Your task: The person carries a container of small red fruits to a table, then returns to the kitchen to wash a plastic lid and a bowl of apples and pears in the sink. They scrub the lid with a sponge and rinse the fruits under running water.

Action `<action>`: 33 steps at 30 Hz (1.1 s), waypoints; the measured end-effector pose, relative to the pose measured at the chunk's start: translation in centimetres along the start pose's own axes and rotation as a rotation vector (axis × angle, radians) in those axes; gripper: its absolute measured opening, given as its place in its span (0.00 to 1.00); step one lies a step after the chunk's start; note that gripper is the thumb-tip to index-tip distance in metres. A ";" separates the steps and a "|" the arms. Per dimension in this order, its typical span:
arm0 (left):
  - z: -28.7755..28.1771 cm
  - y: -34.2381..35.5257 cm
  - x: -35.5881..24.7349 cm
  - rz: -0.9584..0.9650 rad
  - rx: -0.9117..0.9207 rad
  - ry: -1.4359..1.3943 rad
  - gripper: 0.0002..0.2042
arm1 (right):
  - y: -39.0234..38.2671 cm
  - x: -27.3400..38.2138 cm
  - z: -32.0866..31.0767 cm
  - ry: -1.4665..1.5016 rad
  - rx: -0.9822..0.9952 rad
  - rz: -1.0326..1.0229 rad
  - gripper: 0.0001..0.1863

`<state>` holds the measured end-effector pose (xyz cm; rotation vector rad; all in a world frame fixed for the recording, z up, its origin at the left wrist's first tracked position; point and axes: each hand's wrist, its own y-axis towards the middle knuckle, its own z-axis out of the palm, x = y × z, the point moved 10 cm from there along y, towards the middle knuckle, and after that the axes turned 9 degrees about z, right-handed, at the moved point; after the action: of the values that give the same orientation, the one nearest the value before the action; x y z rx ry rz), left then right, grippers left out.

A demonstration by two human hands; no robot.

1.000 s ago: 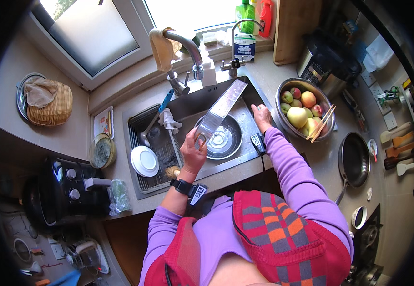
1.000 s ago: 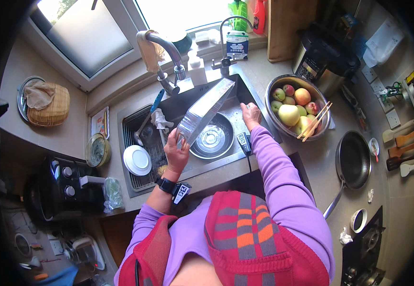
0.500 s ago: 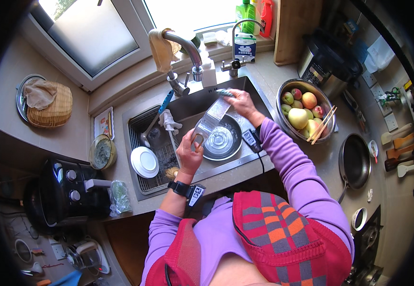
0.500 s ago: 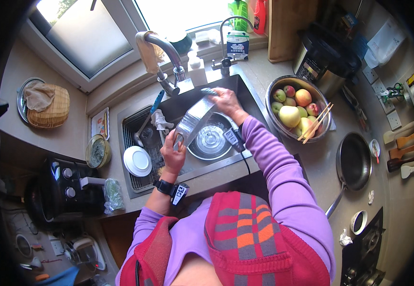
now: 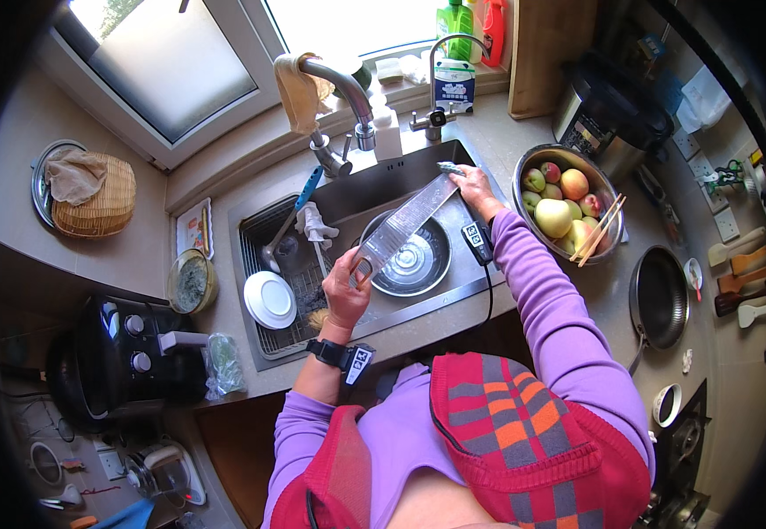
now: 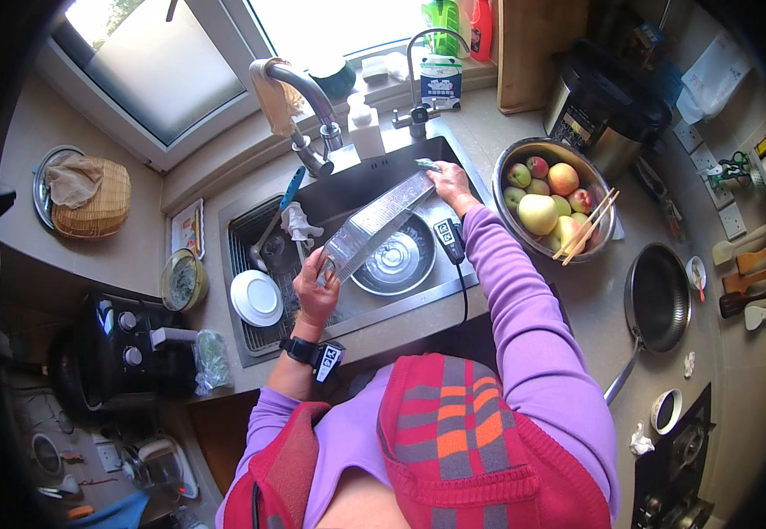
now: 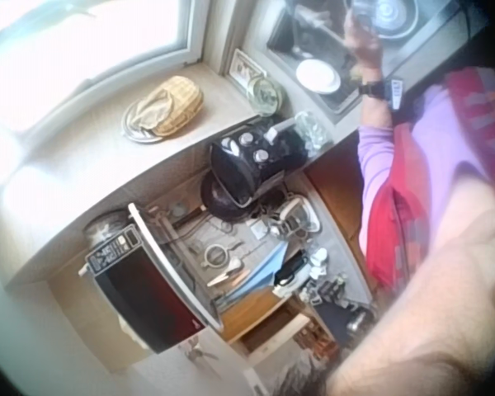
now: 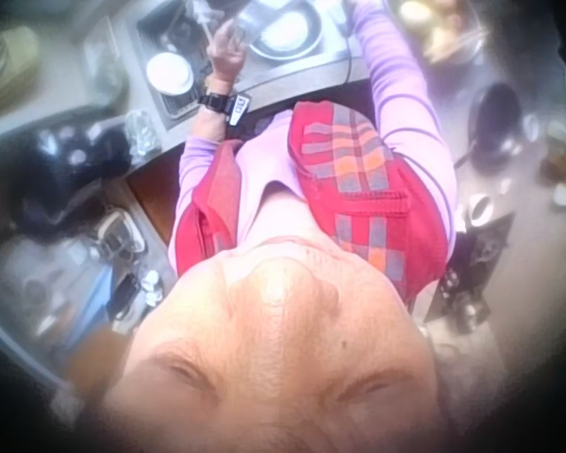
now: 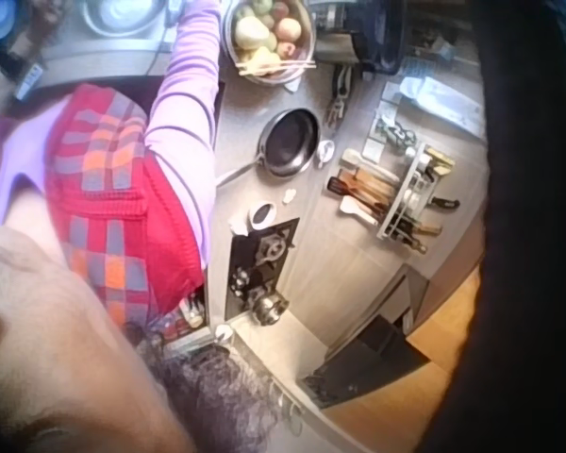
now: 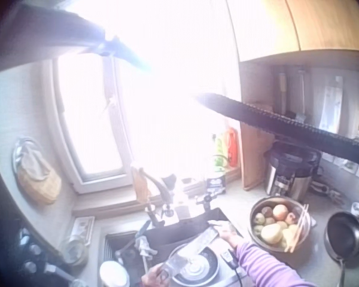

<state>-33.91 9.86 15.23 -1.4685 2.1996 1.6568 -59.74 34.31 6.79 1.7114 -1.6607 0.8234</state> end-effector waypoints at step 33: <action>-1.4 -1.9 3.5 -0.432 -0.232 -0.353 0.23 | -0.9 -12.8 3.7 0.490 0.140 0.533 0.14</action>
<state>-33.87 6.52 12.68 -1.4272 1.4328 1.8725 -59.01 39.39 -5.54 1.0191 -1.7420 1.4980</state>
